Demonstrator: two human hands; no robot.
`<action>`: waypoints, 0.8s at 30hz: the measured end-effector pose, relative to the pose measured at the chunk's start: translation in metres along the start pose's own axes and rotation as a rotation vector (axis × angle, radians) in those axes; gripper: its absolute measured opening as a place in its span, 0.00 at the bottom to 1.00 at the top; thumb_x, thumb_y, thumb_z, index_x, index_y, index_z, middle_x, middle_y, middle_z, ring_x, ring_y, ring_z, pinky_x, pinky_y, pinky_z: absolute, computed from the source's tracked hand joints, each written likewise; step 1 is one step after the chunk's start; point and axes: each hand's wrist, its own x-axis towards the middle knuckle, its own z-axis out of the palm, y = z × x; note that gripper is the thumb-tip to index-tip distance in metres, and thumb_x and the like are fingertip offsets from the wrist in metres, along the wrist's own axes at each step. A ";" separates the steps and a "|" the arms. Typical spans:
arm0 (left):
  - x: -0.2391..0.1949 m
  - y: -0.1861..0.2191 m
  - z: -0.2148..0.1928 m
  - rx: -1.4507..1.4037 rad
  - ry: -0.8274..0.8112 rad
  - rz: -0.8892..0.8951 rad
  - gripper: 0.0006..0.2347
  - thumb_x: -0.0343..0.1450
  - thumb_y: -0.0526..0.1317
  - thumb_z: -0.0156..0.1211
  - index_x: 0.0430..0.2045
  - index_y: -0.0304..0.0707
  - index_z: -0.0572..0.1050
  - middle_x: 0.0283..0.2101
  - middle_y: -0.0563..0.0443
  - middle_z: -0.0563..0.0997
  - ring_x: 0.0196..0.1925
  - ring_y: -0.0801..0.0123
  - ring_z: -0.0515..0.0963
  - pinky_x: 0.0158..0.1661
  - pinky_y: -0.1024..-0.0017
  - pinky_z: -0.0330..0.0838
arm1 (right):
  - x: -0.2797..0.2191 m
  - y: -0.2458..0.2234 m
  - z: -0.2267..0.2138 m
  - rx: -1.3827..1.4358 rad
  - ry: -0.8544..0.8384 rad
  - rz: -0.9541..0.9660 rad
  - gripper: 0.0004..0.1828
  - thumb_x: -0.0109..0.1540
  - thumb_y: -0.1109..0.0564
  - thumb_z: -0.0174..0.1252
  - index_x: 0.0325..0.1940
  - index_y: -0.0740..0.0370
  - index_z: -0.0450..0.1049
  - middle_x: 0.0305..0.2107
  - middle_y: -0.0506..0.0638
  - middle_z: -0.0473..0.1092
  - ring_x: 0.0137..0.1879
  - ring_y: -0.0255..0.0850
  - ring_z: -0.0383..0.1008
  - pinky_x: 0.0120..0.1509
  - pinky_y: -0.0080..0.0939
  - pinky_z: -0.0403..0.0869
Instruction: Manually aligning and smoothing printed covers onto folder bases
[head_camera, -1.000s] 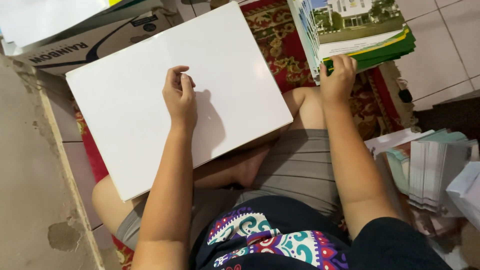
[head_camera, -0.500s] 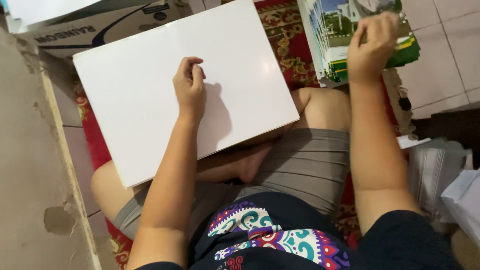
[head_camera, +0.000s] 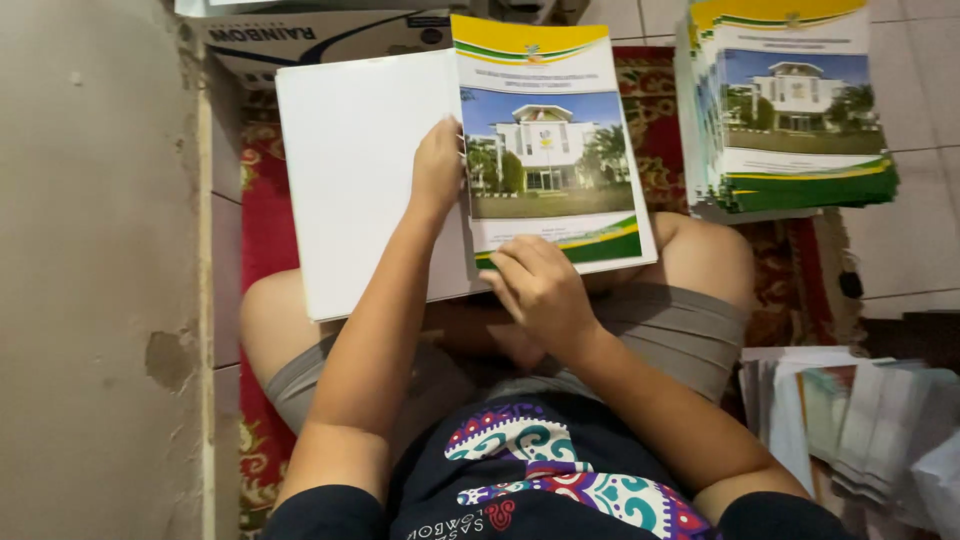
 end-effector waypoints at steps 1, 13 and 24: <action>-0.013 0.018 -0.009 0.008 0.005 0.000 0.22 0.77 0.54 0.39 0.34 0.35 0.78 0.31 0.31 0.80 0.34 0.44 0.82 0.39 0.52 0.77 | 0.000 0.010 -0.004 0.008 0.004 -0.002 0.12 0.65 0.54 0.62 0.44 0.67 0.79 0.39 0.57 0.75 0.49 0.55 0.77 0.56 0.50 0.74; -0.058 0.046 -0.037 0.968 0.156 0.608 0.13 0.62 0.32 0.64 0.39 0.40 0.82 0.43 0.45 0.78 0.47 0.52 0.77 0.39 0.62 0.73 | -0.050 0.144 -0.052 -0.206 -0.045 0.513 0.23 0.76 0.57 0.44 0.64 0.84 0.67 0.54 0.77 0.68 0.61 0.70 0.70 0.66 0.63 0.67; -0.068 0.041 -0.035 0.852 0.085 0.656 0.14 0.71 0.37 0.58 0.51 0.41 0.74 0.60 0.43 0.76 0.66 0.50 0.71 0.61 0.57 0.63 | -0.057 0.148 -0.032 -0.310 -0.198 0.594 0.28 0.77 0.51 0.35 0.75 0.71 0.62 0.65 0.72 0.64 0.65 0.67 0.69 0.62 0.62 0.72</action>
